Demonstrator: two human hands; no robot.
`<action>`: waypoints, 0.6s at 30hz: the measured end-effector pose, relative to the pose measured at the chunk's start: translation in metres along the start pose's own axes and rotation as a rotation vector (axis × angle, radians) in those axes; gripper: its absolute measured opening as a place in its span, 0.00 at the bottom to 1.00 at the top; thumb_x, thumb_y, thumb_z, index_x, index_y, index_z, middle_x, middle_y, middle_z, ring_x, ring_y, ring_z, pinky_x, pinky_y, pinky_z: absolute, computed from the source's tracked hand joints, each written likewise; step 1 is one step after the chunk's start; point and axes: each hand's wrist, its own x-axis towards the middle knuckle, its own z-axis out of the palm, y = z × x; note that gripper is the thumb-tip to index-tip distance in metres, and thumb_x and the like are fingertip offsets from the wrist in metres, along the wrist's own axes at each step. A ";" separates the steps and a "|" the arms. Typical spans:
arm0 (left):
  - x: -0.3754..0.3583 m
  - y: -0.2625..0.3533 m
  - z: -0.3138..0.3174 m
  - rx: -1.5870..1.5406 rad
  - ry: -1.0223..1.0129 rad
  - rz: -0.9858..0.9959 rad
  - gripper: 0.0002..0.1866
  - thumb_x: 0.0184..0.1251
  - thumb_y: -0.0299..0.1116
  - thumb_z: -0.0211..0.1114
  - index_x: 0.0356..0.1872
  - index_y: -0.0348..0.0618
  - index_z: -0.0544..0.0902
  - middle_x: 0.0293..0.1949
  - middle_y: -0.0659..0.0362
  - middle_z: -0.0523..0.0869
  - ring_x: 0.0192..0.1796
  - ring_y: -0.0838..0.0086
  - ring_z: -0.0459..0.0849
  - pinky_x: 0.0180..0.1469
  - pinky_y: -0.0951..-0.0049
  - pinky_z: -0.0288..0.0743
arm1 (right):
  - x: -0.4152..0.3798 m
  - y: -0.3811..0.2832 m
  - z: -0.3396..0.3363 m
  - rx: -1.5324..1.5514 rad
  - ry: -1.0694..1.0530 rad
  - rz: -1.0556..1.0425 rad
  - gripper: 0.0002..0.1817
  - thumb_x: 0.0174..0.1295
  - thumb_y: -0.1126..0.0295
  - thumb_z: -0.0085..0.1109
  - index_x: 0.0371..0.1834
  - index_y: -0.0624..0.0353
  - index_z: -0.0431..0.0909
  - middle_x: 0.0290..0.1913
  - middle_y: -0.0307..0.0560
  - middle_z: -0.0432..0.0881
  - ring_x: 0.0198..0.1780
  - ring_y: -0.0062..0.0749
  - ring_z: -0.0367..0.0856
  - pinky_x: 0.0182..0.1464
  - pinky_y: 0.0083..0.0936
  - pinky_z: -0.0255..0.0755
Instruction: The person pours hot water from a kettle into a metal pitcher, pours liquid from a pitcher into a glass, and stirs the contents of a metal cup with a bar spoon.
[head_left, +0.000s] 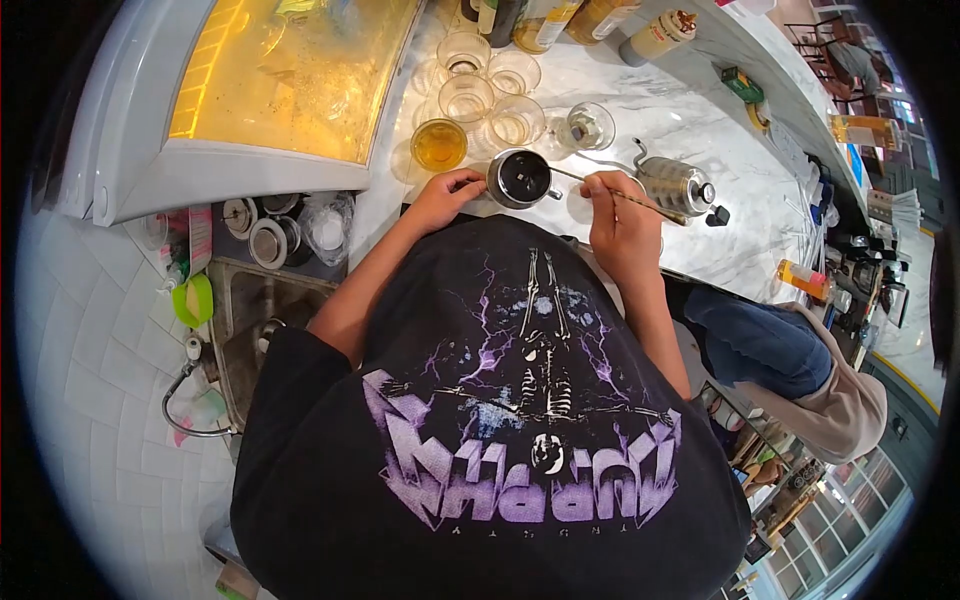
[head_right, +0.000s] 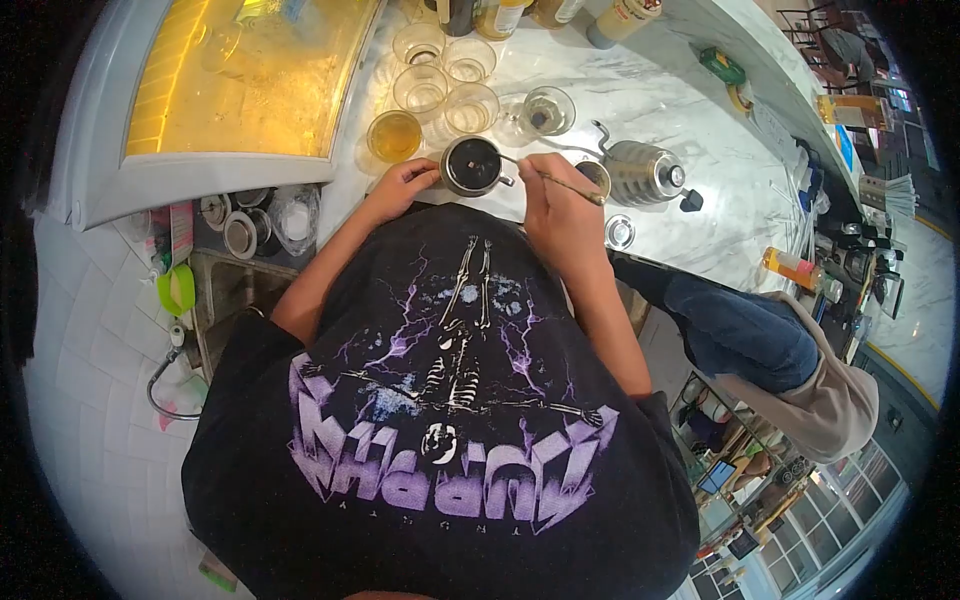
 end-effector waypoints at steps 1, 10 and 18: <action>0.000 0.001 0.000 0.008 -0.007 0.011 0.16 0.73 0.38 0.64 0.51 0.35 0.85 0.45 0.59 0.89 0.48 0.76 0.83 0.55 0.73 0.75 | -0.002 0.000 -0.002 0.005 0.008 0.006 0.04 0.65 0.77 0.62 0.35 0.66 0.78 0.31 0.54 0.82 0.30 0.50 0.81 0.34 0.36 0.74; 0.001 0.000 0.000 0.011 -0.001 0.000 0.16 0.73 0.37 0.63 0.51 0.35 0.85 0.44 0.59 0.88 0.48 0.76 0.83 0.56 0.73 0.75 | 0.005 -0.005 0.002 0.015 -0.031 -0.022 0.03 0.65 0.77 0.62 0.36 0.65 0.78 0.31 0.55 0.82 0.31 0.51 0.81 0.34 0.36 0.74; 0.001 0.001 0.001 -0.021 -0.026 -0.028 0.15 0.74 0.36 0.62 0.52 0.35 0.84 0.46 0.59 0.88 0.50 0.76 0.83 0.57 0.74 0.74 | 0.003 -0.010 -0.002 0.025 -0.079 -0.015 0.03 0.66 0.77 0.61 0.36 0.66 0.78 0.31 0.55 0.82 0.31 0.50 0.81 0.34 0.36 0.74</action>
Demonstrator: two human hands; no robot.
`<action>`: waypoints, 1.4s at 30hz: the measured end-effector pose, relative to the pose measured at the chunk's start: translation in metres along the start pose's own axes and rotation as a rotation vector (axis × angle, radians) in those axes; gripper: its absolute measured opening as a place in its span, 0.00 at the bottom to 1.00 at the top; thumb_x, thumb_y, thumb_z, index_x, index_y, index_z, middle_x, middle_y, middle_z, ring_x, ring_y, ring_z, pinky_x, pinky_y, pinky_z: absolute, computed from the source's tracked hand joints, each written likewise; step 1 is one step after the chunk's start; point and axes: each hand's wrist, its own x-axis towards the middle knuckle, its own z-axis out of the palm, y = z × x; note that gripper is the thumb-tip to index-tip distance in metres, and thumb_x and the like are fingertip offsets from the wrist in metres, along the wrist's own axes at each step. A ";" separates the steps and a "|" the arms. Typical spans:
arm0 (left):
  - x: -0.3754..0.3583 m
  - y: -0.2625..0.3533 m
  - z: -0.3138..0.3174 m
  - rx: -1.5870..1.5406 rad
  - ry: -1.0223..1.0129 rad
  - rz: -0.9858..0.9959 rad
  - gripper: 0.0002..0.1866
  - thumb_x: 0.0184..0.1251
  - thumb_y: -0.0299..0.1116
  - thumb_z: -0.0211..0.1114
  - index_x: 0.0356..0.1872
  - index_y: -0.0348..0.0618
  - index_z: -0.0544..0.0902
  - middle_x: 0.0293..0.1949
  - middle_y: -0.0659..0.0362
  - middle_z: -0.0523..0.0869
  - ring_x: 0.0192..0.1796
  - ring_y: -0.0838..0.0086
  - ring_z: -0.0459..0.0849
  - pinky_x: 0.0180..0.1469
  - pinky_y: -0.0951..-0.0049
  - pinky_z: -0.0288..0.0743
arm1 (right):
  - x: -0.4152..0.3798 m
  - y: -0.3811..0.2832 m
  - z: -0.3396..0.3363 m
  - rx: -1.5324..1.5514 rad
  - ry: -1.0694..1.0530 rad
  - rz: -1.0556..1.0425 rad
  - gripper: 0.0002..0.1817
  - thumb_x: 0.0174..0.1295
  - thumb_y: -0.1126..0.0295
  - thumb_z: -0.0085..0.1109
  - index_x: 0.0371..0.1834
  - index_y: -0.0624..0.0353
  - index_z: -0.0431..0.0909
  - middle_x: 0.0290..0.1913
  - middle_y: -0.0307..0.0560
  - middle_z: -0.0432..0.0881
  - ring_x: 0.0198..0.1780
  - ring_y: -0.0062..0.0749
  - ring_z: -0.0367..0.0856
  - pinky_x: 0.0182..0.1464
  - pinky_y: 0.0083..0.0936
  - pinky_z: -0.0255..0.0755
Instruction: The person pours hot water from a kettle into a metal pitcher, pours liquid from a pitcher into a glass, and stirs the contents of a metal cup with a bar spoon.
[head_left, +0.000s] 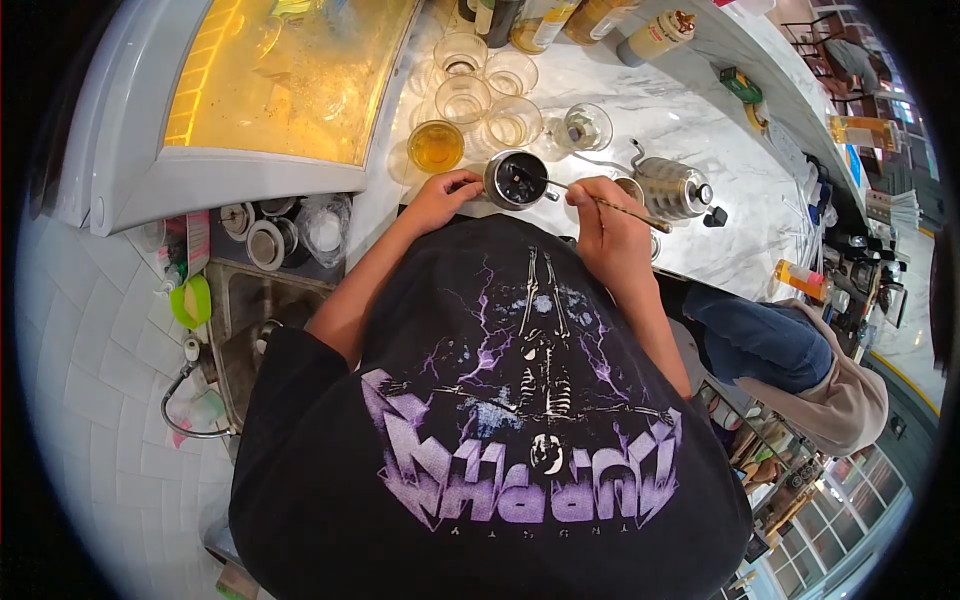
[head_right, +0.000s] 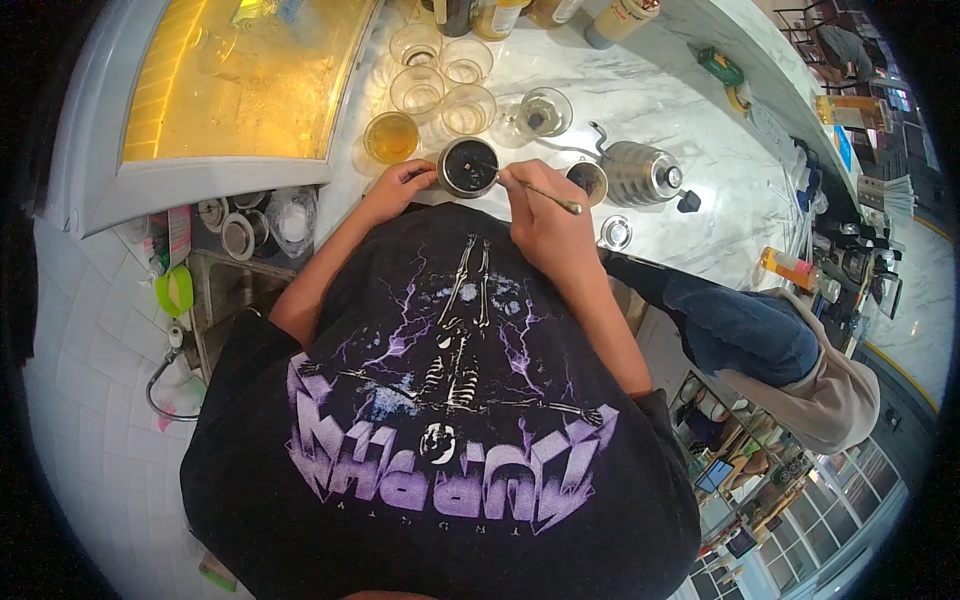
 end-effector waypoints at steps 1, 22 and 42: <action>0.000 0.000 0.000 -0.015 0.015 0.007 0.14 0.73 0.35 0.63 0.51 0.35 0.85 0.44 0.60 0.88 0.48 0.77 0.83 0.56 0.74 0.75 | 0.002 0.000 0.002 0.018 0.005 -0.034 0.03 0.66 0.77 0.61 0.36 0.65 0.78 0.31 0.55 0.81 0.30 0.50 0.81 0.34 0.36 0.74; -0.004 0.005 -0.001 0.034 0.002 0.009 0.16 0.75 0.37 0.61 0.52 0.34 0.84 0.47 0.59 0.88 0.50 0.76 0.82 0.58 0.74 0.73 | -0.002 0.006 -0.005 0.008 -0.027 0.022 0.03 0.65 0.77 0.62 0.36 0.65 0.78 0.30 0.55 0.81 0.30 0.51 0.81 0.34 0.36 0.73; -0.003 0.000 0.001 0.011 0.025 0.020 0.16 0.74 0.36 0.61 0.53 0.35 0.84 0.47 0.58 0.88 0.51 0.75 0.83 0.58 0.73 0.73 | -0.004 0.008 -0.003 0.007 0.030 0.048 0.04 0.66 0.76 0.61 0.36 0.65 0.78 0.31 0.55 0.82 0.31 0.50 0.81 0.34 0.37 0.73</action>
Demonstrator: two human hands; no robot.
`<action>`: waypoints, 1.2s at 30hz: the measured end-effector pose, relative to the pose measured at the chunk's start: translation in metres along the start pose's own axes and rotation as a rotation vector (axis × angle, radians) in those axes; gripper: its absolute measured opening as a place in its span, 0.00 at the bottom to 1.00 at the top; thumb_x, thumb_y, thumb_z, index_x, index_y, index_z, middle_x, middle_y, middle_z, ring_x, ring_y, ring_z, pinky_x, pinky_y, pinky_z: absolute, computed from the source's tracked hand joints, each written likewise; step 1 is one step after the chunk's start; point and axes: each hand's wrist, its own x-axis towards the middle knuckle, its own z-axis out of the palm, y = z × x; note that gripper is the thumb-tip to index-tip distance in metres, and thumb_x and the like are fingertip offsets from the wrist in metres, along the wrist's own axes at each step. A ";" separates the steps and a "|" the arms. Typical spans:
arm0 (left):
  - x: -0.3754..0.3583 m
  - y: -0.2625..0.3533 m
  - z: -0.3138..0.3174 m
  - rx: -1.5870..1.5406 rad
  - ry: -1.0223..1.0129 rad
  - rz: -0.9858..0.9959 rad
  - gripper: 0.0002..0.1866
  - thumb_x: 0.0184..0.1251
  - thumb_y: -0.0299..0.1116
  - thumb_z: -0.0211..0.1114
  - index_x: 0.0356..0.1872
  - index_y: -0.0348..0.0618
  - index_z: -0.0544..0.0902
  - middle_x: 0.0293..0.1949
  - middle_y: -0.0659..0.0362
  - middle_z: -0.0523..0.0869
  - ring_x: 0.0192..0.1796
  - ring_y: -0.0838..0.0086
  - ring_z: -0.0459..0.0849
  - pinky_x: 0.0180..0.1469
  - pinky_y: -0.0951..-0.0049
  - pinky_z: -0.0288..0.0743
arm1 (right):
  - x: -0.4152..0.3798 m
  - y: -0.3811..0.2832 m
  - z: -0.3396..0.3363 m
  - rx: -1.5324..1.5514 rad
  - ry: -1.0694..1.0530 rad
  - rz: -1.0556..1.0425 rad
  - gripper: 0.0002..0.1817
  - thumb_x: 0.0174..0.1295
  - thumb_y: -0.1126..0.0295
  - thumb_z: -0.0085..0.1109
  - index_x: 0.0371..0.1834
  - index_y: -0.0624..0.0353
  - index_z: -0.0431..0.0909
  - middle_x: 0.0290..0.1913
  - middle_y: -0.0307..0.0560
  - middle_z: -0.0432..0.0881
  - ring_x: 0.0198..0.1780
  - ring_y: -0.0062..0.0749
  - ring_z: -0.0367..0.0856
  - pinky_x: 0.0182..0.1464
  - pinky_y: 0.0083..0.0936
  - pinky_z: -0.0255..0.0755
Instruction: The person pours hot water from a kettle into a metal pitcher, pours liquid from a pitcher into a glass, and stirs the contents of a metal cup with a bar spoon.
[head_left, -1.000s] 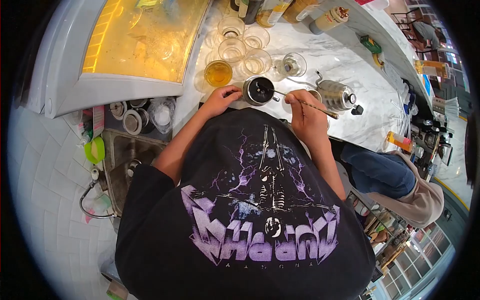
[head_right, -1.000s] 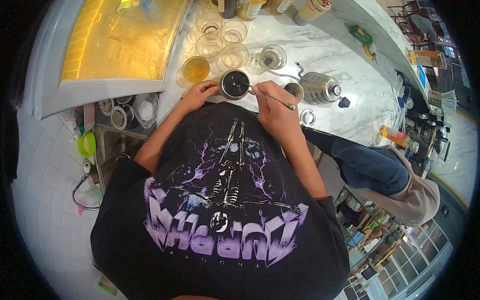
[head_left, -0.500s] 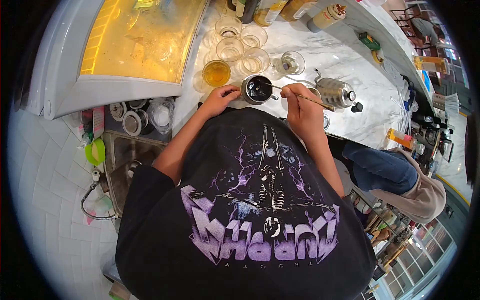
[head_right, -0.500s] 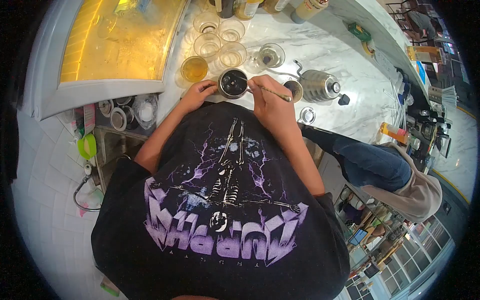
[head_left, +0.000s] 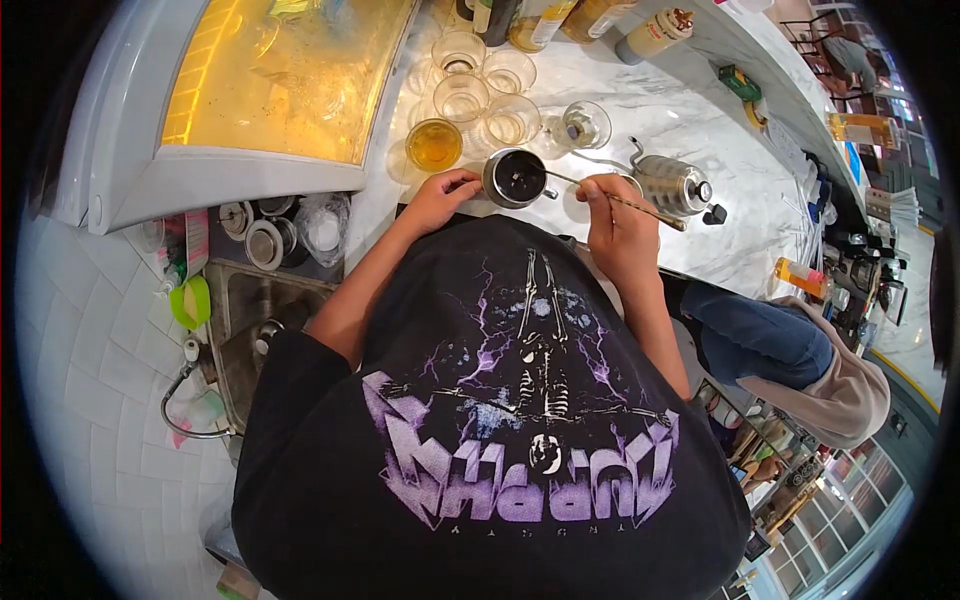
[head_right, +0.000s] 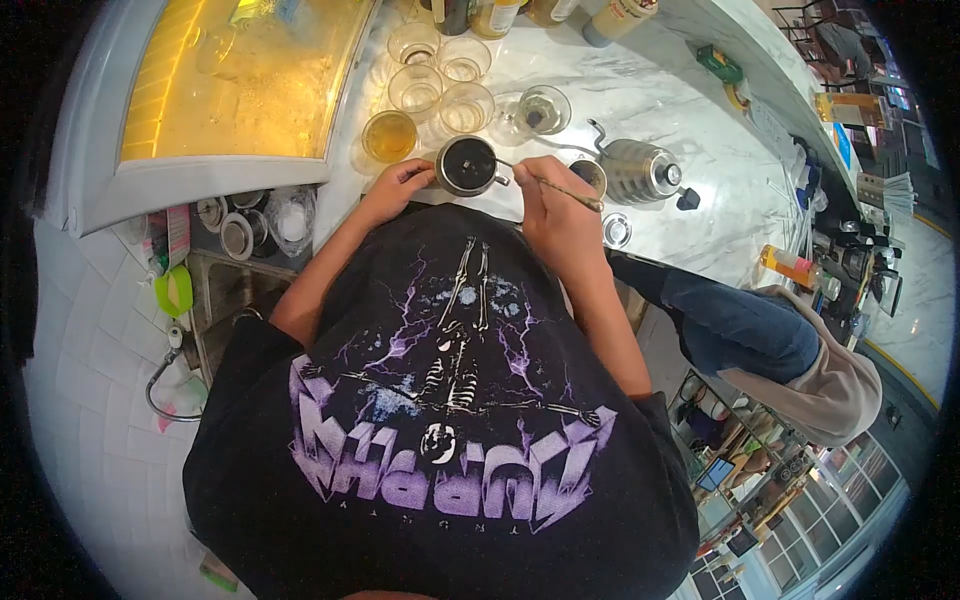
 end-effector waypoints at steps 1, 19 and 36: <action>0.000 -0.001 0.000 -0.010 0.011 0.005 0.16 0.74 0.37 0.62 0.51 0.35 0.84 0.46 0.58 0.88 0.50 0.76 0.83 0.57 0.74 0.74 | -0.002 0.000 -0.001 -0.004 0.003 0.013 0.04 0.66 0.76 0.61 0.37 0.65 0.78 0.31 0.55 0.82 0.31 0.50 0.81 0.34 0.37 0.73; 0.003 -0.004 0.000 -0.029 -0.005 0.002 0.15 0.73 0.36 0.63 0.51 0.35 0.85 0.45 0.59 0.88 0.49 0.76 0.83 0.56 0.74 0.74 | -0.010 0.006 -0.005 0.070 0.086 0.015 0.05 0.69 0.76 0.58 0.35 0.64 0.79 0.30 0.50 0.82 0.28 0.45 0.80 0.32 0.34 0.72; 0.002 0.000 0.000 0.001 -0.001 0.007 0.15 0.74 0.36 0.62 0.51 0.35 0.85 0.45 0.58 0.88 0.49 0.75 0.83 0.57 0.73 0.74 | -0.011 0.007 -0.003 0.064 0.099 -0.027 0.04 0.69 0.76 0.57 0.36 0.64 0.78 0.29 0.51 0.80 0.28 0.43 0.79 0.33 0.33 0.72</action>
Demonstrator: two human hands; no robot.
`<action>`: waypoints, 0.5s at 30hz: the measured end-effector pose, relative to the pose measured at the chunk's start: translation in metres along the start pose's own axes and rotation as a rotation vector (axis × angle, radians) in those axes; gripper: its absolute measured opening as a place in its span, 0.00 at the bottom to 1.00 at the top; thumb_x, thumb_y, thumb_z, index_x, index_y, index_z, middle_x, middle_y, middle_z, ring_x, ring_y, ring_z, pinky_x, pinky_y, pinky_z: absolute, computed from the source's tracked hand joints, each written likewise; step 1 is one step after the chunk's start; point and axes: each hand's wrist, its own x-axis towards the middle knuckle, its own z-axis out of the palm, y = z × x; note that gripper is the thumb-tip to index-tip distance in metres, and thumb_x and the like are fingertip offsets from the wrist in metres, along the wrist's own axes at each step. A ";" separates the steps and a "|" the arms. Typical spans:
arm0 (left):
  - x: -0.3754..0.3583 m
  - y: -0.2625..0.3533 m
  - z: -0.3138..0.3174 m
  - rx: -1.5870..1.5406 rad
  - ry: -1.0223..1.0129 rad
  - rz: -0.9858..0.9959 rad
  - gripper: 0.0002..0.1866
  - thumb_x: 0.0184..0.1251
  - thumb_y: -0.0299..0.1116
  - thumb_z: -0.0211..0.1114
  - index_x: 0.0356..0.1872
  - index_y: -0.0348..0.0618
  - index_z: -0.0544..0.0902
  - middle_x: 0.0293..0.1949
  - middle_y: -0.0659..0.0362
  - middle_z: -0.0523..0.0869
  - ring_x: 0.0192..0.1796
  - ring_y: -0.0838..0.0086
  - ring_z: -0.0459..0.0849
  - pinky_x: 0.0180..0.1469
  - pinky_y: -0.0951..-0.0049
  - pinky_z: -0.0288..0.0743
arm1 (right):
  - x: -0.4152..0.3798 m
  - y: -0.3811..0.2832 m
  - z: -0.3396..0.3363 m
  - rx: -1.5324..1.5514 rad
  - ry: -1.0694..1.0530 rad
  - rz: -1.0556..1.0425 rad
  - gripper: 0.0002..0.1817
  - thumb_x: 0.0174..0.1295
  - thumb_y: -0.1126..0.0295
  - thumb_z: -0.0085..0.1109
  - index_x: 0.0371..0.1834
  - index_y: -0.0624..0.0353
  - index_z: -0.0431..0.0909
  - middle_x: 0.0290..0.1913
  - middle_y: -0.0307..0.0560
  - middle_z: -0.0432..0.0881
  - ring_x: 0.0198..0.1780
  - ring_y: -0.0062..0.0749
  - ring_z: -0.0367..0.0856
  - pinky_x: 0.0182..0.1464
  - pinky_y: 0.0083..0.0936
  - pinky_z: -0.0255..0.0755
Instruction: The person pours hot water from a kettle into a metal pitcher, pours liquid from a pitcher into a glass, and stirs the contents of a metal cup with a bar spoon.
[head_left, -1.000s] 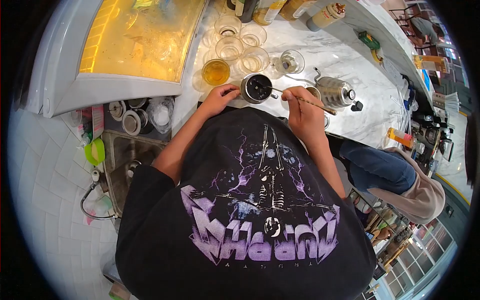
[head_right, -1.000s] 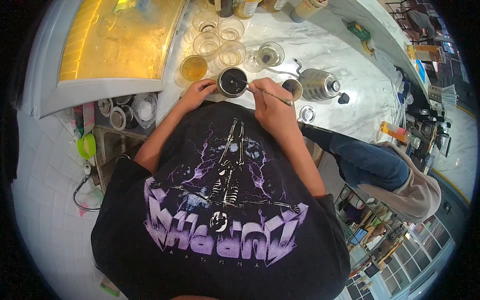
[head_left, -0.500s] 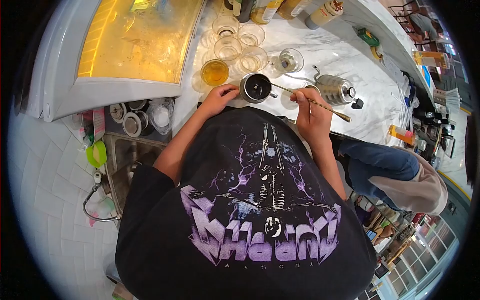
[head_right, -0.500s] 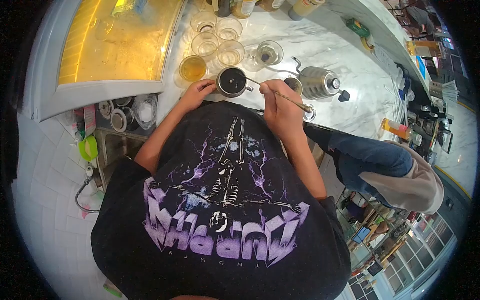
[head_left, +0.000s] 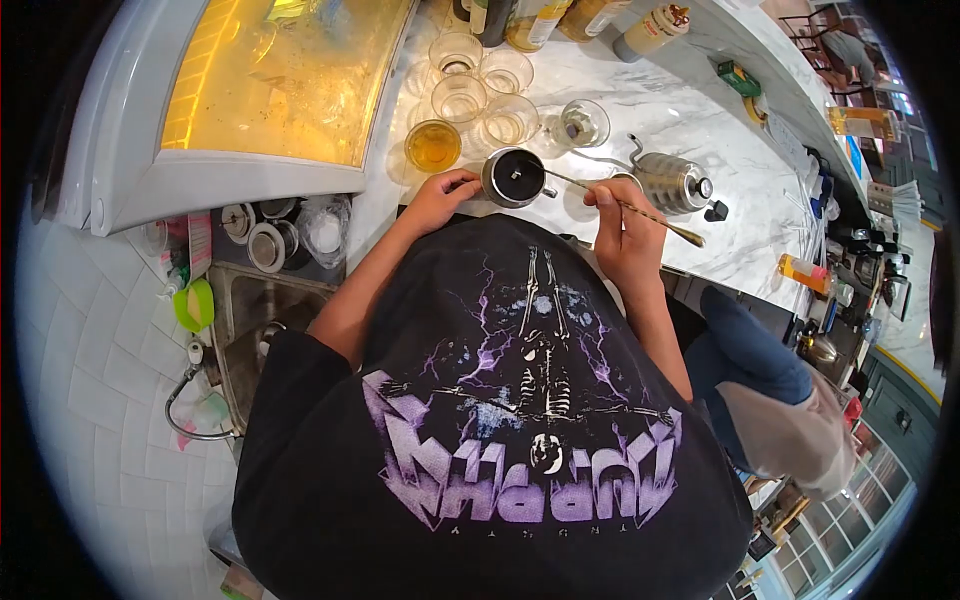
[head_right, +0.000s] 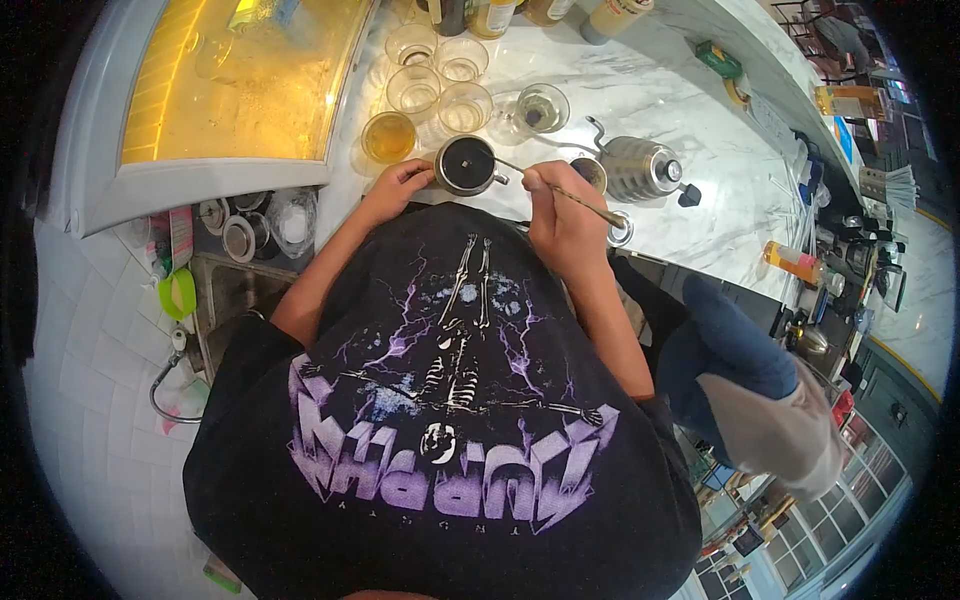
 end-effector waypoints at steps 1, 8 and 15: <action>0.001 -0.001 0.000 -0.009 -0.001 0.006 0.15 0.74 0.36 0.62 0.51 0.35 0.85 0.45 0.58 0.88 0.49 0.75 0.84 0.57 0.73 0.75 | -0.001 0.001 -0.001 0.017 0.020 0.013 0.05 0.70 0.76 0.57 0.36 0.64 0.78 0.29 0.50 0.80 0.28 0.42 0.79 0.33 0.32 0.72; -0.002 0.001 0.000 -0.025 0.008 0.011 0.16 0.74 0.37 0.62 0.51 0.34 0.85 0.45 0.58 0.89 0.49 0.75 0.84 0.57 0.73 0.75 | -0.011 0.016 -0.011 0.105 0.165 0.211 0.12 0.76 0.71 0.49 0.36 0.65 0.79 0.31 0.47 0.84 0.28 0.30 0.81 0.34 0.27 0.73; -0.005 -0.003 0.005 -0.030 0.044 0.028 0.15 0.74 0.36 0.62 0.51 0.34 0.84 0.43 0.59 0.88 0.47 0.77 0.83 0.54 0.74 0.74 | -0.002 0.046 -0.041 0.523 0.482 0.424 0.15 0.79 0.66 0.43 0.40 0.65 0.75 0.30 0.49 0.84 0.31 0.29 0.84 0.36 0.23 0.75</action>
